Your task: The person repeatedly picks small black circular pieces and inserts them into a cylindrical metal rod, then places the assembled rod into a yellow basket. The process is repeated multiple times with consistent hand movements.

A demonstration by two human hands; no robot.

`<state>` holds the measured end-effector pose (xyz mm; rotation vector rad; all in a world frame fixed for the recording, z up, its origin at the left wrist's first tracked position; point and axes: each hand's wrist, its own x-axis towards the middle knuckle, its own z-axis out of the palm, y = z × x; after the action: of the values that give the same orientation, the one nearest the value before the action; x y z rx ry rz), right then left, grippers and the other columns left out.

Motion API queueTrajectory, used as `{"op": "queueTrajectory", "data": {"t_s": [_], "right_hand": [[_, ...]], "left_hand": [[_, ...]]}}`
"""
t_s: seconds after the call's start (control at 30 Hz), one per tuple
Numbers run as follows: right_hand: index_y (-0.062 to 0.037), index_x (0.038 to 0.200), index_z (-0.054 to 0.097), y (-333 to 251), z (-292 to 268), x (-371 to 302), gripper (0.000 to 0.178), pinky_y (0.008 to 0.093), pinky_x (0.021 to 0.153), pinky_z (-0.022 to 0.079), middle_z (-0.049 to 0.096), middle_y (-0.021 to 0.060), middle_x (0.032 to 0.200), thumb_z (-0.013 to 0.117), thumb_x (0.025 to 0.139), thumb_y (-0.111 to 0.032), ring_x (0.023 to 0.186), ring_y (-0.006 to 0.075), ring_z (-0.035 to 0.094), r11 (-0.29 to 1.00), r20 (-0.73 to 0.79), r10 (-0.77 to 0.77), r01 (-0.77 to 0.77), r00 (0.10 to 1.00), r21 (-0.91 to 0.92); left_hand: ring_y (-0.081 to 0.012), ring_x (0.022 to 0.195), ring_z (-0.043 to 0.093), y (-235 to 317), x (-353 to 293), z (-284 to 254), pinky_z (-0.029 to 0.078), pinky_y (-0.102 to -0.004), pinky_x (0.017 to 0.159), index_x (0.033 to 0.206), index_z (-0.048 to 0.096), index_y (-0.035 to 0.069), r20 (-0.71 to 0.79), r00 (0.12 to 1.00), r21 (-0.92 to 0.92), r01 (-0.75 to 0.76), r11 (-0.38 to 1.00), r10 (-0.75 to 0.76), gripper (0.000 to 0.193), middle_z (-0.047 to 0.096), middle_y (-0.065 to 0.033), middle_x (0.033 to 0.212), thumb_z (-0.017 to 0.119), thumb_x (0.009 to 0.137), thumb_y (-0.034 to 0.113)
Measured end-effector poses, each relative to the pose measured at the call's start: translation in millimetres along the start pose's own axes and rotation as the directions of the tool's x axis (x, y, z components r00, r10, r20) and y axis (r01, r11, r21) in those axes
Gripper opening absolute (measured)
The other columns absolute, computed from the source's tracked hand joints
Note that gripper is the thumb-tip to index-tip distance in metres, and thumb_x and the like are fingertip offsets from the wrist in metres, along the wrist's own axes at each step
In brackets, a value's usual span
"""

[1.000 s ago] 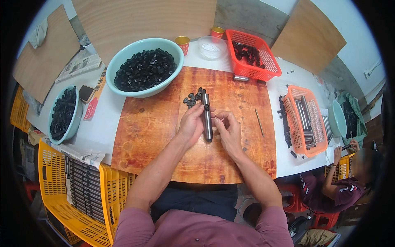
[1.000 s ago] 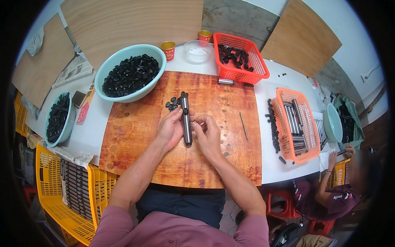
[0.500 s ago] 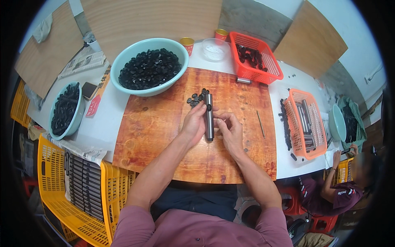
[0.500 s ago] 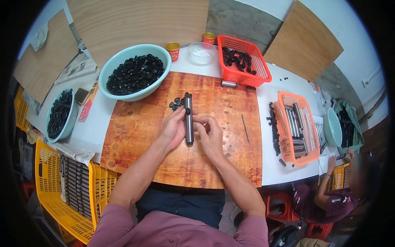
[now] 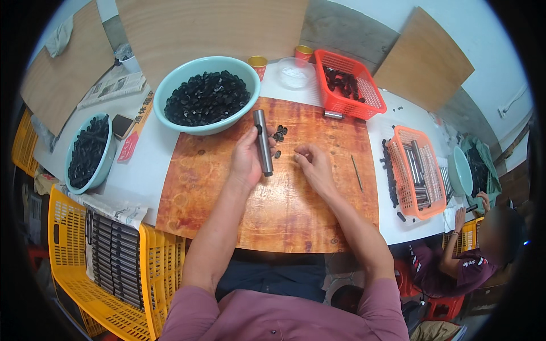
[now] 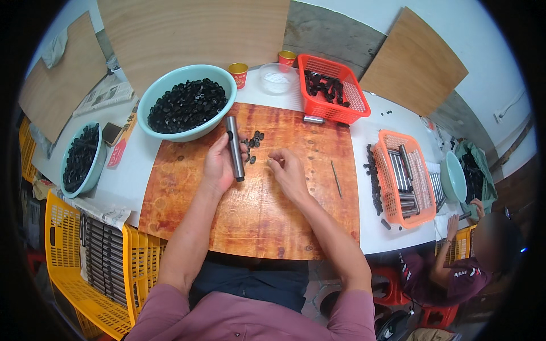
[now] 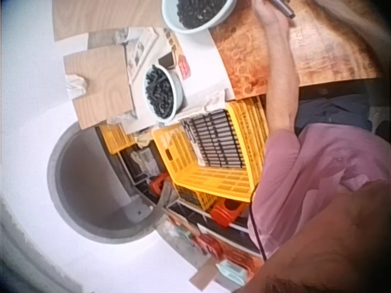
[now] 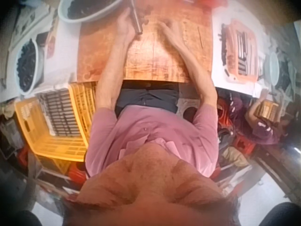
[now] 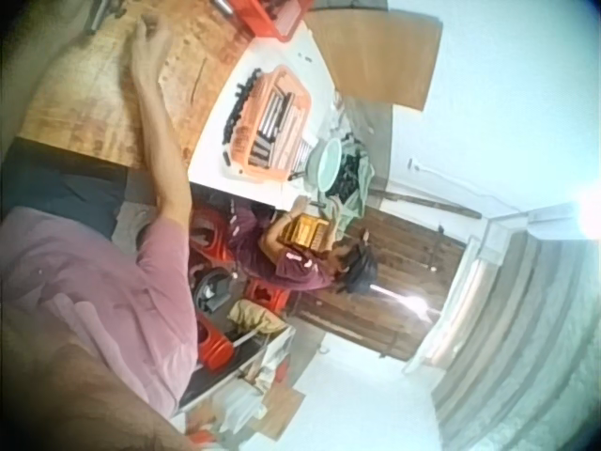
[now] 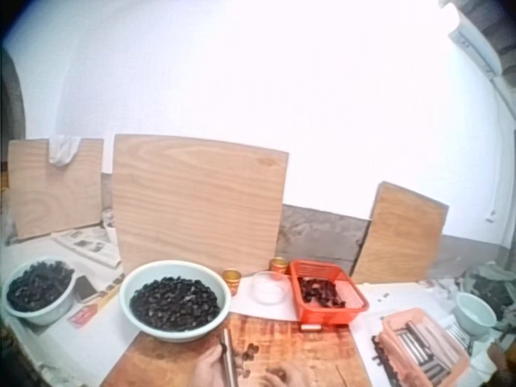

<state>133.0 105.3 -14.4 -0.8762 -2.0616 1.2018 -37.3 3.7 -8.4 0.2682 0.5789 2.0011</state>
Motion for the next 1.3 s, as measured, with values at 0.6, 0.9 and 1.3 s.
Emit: {"op": "queueTrajectory", "data": {"t_s": [0.6,0.9,1.3], "right_hand": [[0.0019,0.098,0.071,-12.6,-13.1,-8.4,0.017,0.0400,0.071,0.054,0.071,0.0165,0.086,0.071,0.088,-0.012,0.077,0.0296,0.069,0.962,0.116,-0.017,0.048,0.993,-0.270],[0.0010,0.103,0.071,14.7,-24.1,-8.1,0.020,0.0325,0.069,0.053,0.070,0.0128,0.090,0.072,0.088,-0.012,0.080,0.0202,0.068,0.969,0.014,0.044,-0.039,0.999,-0.244],[-0.0017,0.107,0.071,0.8,-37.3,-8.4,0.026,0.0348,0.073,0.054,0.066,0.0138,0.092,0.076,0.082,-0.008,0.080,0.0244,0.068,0.962,0.108,0.008,0.022,0.994,-0.272]], "left_hand": [[-0.0188,0.083,0.063,-7.4,-1.4,2.6,0.053,-0.0346,0.075,0.128,0.054,0.003,0.052,0.997,0.122,0.046,0.991,-0.053,0.032,0.065,-0.0116,0.103,0.046,0.105,0.024],[-0.0188,0.085,0.063,-21.5,-11.1,11.2,0.053,-0.0332,0.075,0.134,0.050,0.003,0.084,0.982,0.198,0.151,0.968,-0.170,0.034,0.065,-0.0123,0.105,0.048,0.105,0.019],[-0.0226,0.091,0.064,-30.9,-11.0,12.5,0.056,-0.0366,0.080,0.136,0.049,0.000,0.079,0.961,0.156,0.249,0.956,-0.263,0.035,0.064,-0.0161,0.113,0.047,0.103,0.012]]}}
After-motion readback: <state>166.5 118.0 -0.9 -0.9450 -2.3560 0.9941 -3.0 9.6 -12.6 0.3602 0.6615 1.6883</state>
